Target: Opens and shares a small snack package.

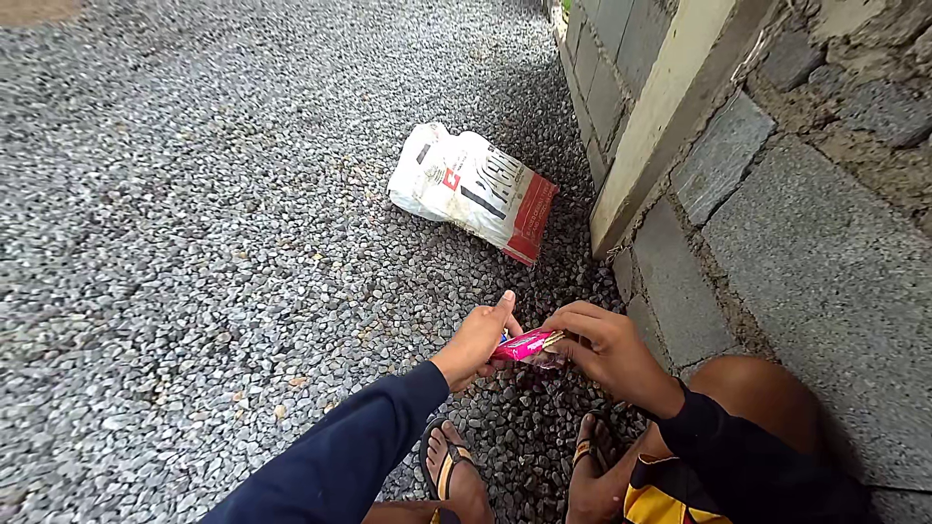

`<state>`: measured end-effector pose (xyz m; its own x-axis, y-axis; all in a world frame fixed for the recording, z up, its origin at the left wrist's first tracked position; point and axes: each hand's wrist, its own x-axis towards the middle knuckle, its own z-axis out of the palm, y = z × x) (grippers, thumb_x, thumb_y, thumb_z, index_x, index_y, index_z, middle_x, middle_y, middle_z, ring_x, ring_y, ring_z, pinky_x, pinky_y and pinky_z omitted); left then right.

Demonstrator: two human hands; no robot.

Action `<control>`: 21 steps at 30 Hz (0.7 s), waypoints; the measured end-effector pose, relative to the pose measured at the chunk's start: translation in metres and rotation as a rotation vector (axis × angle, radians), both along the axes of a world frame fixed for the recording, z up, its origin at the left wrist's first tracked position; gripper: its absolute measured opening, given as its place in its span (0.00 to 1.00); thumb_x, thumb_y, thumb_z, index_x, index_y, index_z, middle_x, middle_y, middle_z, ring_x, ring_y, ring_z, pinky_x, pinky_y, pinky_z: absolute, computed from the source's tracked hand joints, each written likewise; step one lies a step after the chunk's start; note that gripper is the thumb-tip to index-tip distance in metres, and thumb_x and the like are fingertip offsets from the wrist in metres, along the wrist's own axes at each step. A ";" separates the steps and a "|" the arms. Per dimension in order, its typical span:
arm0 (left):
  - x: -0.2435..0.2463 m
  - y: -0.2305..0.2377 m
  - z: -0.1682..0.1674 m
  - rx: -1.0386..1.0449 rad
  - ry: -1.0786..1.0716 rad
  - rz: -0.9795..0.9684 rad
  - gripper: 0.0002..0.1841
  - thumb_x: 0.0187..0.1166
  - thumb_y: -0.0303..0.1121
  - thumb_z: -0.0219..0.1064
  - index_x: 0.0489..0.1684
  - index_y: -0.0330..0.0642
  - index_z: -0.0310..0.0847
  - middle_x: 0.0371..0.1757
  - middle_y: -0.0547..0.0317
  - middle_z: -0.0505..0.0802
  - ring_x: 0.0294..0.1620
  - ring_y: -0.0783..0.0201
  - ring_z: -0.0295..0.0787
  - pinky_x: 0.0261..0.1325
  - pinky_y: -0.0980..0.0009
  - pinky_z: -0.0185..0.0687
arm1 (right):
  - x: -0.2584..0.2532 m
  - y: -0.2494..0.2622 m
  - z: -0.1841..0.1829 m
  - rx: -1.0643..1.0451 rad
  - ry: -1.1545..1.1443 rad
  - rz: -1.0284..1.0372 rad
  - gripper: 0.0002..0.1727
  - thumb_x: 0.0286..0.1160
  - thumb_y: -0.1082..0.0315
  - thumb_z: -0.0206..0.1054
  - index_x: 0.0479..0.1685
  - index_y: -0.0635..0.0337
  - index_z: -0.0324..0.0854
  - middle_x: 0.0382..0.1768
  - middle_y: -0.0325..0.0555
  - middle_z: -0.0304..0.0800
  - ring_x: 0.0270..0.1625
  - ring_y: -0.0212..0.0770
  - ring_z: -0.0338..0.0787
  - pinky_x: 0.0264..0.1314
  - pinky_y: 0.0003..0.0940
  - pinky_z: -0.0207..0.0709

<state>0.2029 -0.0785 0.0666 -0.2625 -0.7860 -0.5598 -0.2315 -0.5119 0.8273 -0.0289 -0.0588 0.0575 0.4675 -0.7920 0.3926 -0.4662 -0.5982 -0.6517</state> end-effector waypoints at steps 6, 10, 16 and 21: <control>0.000 -0.004 -0.002 -0.026 0.214 0.289 0.34 0.91 0.64 0.34 0.35 0.47 0.77 0.18 0.64 0.77 0.13 0.72 0.68 0.17 0.78 0.66 | -0.001 0.004 0.011 0.362 -0.262 -0.112 0.10 0.81 0.61 0.69 0.51 0.55 0.89 0.38 0.38 0.93 0.35 0.31 0.91 0.34 0.26 0.87; -0.012 0.003 0.005 -0.103 0.383 0.281 0.41 0.87 0.69 0.29 0.56 0.44 0.81 0.46 0.49 0.93 0.45 0.58 0.92 0.45 0.62 0.89 | 0.017 0.010 0.005 0.659 -0.520 -0.082 0.09 0.83 0.68 0.66 0.51 0.65 0.84 0.34 0.47 0.91 0.31 0.40 0.92 0.30 0.34 0.90; -0.030 0.011 0.002 -0.287 0.313 0.374 0.25 0.88 0.58 0.58 0.53 0.42 0.80 0.43 0.49 0.92 0.44 0.57 0.93 0.52 0.59 0.92 | 0.034 0.017 -0.004 0.657 -0.623 -0.138 0.08 0.81 0.70 0.66 0.47 0.67 0.84 0.30 0.47 0.91 0.28 0.41 0.93 0.31 0.37 0.92; -0.025 0.006 -0.011 -0.446 0.281 0.382 0.15 0.83 0.44 0.70 0.35 0.39 0.86 0.32 0.51 0.92 0.33 0.61 0.91 0.44 0.64 0.91 | 0.035 0.020 -0.002 0.577 -0.562 -0.157 0.07 0.80 0.71 0.66 0.47 0.65 0.85 0.31 0.44 0.91 0.28 0.39 0.92 0.28 0.34 0.90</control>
